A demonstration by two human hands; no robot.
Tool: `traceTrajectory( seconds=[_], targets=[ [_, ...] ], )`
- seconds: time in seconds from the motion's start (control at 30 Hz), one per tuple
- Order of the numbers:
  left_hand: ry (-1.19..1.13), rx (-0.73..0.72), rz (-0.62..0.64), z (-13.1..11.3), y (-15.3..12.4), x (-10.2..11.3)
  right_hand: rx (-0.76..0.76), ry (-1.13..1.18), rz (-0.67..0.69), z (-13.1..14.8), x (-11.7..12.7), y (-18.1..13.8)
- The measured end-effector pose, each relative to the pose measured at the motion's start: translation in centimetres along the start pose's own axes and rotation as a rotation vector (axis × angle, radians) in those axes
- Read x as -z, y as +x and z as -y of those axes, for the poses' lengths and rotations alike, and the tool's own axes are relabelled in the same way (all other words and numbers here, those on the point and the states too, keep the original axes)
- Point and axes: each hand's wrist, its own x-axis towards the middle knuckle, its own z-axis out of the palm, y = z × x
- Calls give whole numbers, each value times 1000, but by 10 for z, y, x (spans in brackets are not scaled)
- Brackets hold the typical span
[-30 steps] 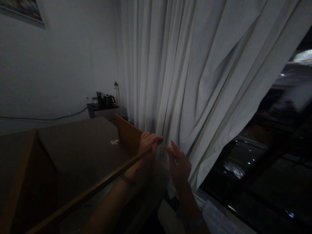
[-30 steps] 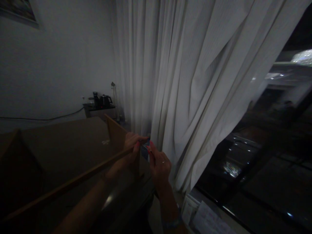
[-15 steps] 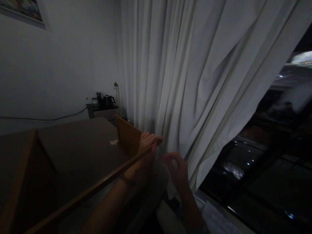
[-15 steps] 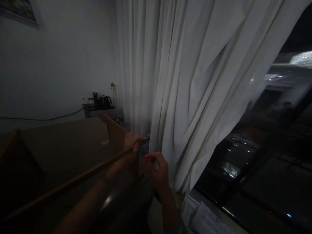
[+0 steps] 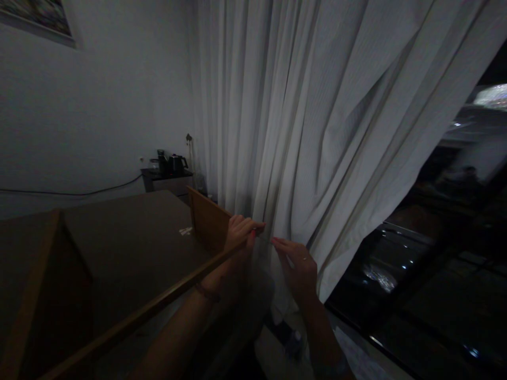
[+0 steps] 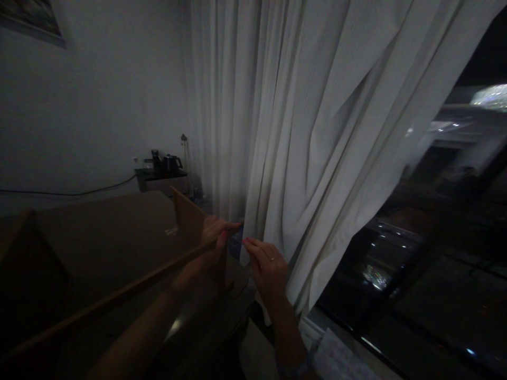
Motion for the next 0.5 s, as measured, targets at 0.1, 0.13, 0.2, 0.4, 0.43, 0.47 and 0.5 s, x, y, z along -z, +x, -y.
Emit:
traceTrajectory(
  seconds=[0.1,0.13,0.2,0.4,0.43,0.47,0.5],
  targets=[
    [10,22,11,1,-1,-1,-49,-127,-93,4,4,4],
    [11,30,15,1,-1,-1,-99,-105,-87,7,4,4],
    [8,34,22,1,-1,-1,-223,30,-33,13,2,3],
    [2,11,26,-2,0,4,-370,293,-45,26,-4,4],
    [6,13,31,-3,1,5,-346,299,-59,27,-5,6],
    [12,14,33,-3,1,5,-317,301,-68,27,-5,7],
    [18,15,34,-3,1,5,-284,296,-74,27,-6,8]
  ],
)
